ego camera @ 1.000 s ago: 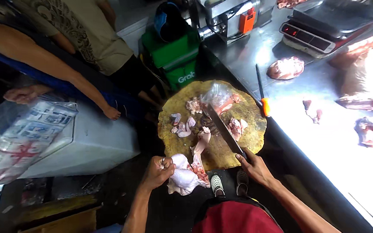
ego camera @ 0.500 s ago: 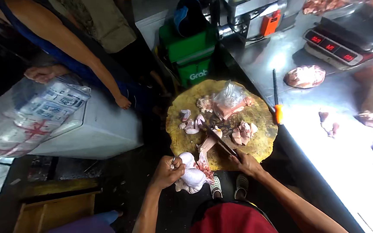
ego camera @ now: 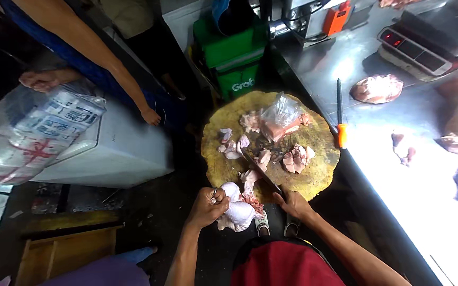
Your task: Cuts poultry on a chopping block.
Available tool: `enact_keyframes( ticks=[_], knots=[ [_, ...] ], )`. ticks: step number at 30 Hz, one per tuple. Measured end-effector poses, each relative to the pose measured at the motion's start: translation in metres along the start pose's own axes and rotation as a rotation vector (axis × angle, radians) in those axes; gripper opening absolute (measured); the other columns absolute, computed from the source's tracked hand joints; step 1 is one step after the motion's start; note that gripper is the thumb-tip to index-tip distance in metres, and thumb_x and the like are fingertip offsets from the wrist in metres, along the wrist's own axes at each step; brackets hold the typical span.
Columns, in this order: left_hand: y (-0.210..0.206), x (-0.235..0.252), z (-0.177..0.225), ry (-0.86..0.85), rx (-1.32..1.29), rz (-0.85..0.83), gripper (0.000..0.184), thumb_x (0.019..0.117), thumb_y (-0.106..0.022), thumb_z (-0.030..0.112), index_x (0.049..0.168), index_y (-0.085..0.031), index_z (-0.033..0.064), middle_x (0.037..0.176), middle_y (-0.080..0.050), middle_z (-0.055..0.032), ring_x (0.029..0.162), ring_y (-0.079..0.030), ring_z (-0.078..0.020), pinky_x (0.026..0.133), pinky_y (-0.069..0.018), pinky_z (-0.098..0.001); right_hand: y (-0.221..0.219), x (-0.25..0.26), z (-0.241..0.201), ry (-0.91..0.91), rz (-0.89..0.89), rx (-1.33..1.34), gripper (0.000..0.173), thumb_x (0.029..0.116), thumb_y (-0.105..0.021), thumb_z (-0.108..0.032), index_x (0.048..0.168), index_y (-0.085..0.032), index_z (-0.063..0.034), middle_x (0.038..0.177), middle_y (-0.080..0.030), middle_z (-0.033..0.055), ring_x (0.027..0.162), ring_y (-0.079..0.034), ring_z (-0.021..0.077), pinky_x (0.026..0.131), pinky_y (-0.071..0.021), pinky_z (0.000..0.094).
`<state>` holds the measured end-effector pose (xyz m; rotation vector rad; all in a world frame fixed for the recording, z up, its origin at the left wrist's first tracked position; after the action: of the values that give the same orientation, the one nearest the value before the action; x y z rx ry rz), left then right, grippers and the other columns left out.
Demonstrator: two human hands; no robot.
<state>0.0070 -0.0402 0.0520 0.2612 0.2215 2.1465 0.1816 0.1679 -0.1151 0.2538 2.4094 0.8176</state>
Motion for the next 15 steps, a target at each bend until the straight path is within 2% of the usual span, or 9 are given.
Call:
enact_keyframes(
  ticks=[1,2,4,6,9,11,13,15],
  knots=[
    [0.000,-0.002,0.000,0.002,0.018,0.002,0.037,0.0864,-0.068,0.017,0.059,-0.044,0.0222,0.058,-0.046,0.0142,0.054,-0.044,0.0051,0.051,-0.0355,-0.0152,-0.002,0.003,0.003,-0.077,-0.072,-0.020,0.054,0.1053,-0.041,-0.057,0.145,-0.052,-0.0217,0.098,-0.072,0.0172,0.092,-0.071,0.0384,0.082,-0.0550,0.0611],
    [0.000,-0.004,0.000,0.005,0.027,0.004,0.037,0.0867,-0.068,0.018,0.058,-0.044,0.0220,0.057,-0.046,0.0140,0.053,-0.043,0.0049,0.051,-0.0350,-0.0155,0.000,0.002,0.000,-0.093,-0.083,-0.017,0.055,0.1053,-0.041,-0.057,0.148,-0.050,-0.0239,0.099,-0.072,0.0167,0.092,-0.071,0.0380,0.083,-0.0547,0.0607],
    [0.000,-0.004,0.000,0.007,0.028,0.012,0.038,0.0865,-0.068,0.017,0.058,-0.044,0.0215,0.057,-0.046,0.0136,0.053,-0.043,0.0045,0.050,-0.0348,-0.0158,0.017,-0.006,-0.014,-0.036,0.012,0.020,0.055,0.1055,-0.041,-0.057,0.149,-0.051,-0.0245,0.091,-0.071,0.0137,0.084,-0.070,0.0339,0.078,-0.0553,0.0570],
    [-0.002,-0.010,-0.003,0.022,0.016,0.024,0.038,0.0862,-0.068,0.017,0.058,-0.043,0.0219,0.057,-0.045,0.0139,0.053,-0.043,0.0048,0.050,-0.0345,-0.0155,0.040,-0.019,-0.036,0.077,0.160,0.104,0.055,0.1055,-0.043,-0.055,0.147,-0.053,-0.0204,0.083,-0.069,0.0100,0.073,-0.067,0.0279,0.071,-0.0558,0.0526],
    [-0.002,-0.013,-0.006,0.032,0.006,0.024,0.038,0.0864,-0.068,0.016,0.058,-0.044,0.0218,0.057,-0.046,0.0136,0.053,-0.043,0.0046,0.050,-0.0347,-0.0157,0.078,-0.044,-0.081,0.353,0.422,0.268,0.055,0.1056,-0.049,-0.049,0.141,-0.058,-0.0091,0.074,-0.066,0.0032,0.058,-0.061,0.0137,0.057,-0.0550,0.0379],
    [-0.002,-0.014,-0.008,0.029,0.004,0.019,0.037,0.0871,-0.067,0.016,0.058,-0.044,0.0212,0.058,-0.046,0.0136,0.054,-0.043,0.0050,0.050,-0.0345,-0.0152,0.093,-0.062,-0.107,0.568,0.551,0.371,0.053,0.1068,-0.050,-0.045,0.136,-0.059,-0.0016,0.073,-0.066,0.0022,0.057,-0.061,0.0078,0.054,-0.0557,0.0306],
    [-0.002,-0.015,-0.008,0.033,0.000,0.019,0.037,0.0868,-0.067,0.016,0.058,-0.044,0.0211,0.058,-0.046,0.0140,0.054,-0.044,0.0057,0.051,-0.0349,-0.0144,0.085,-0.071,-0.115,0.733,0.642,0.421,0.048,0.1076,-0.049,-0.042,0.127,-0.058,0.0004,0.073,-0.064,0.0030,0.058,-0.061,0.0057,0.054,-0.0557,0.0274],
    [-0.003,-0.015,-0.009,0.036,-0.011,0.020,0.038,0.0867,-0.068,0.015,0.058,-0.044,0.0210,0.058,-0.046,0.0137,0.054,-0.043,0.0052,0.051,-0.0346,-0.0147,0.048,-0.065,-0.092,0.685,0.632,0.362,0.045,0.1070,-0.050,-0.039,0.128,-0.059,0.0006,0.074,-0.065,0.0045,0.058,-0.061,0.0078,0.053,-0.0559,0.0289]
  ],
)
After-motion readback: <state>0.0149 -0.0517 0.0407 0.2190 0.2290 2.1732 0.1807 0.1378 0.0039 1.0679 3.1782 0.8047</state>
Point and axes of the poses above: each hand's wrist, its own x-axis towards the middle knuckle, its own y-axis out of the back of the hand, z = x × y, the point moved 7 cm from there along x, towards the middle knuckle
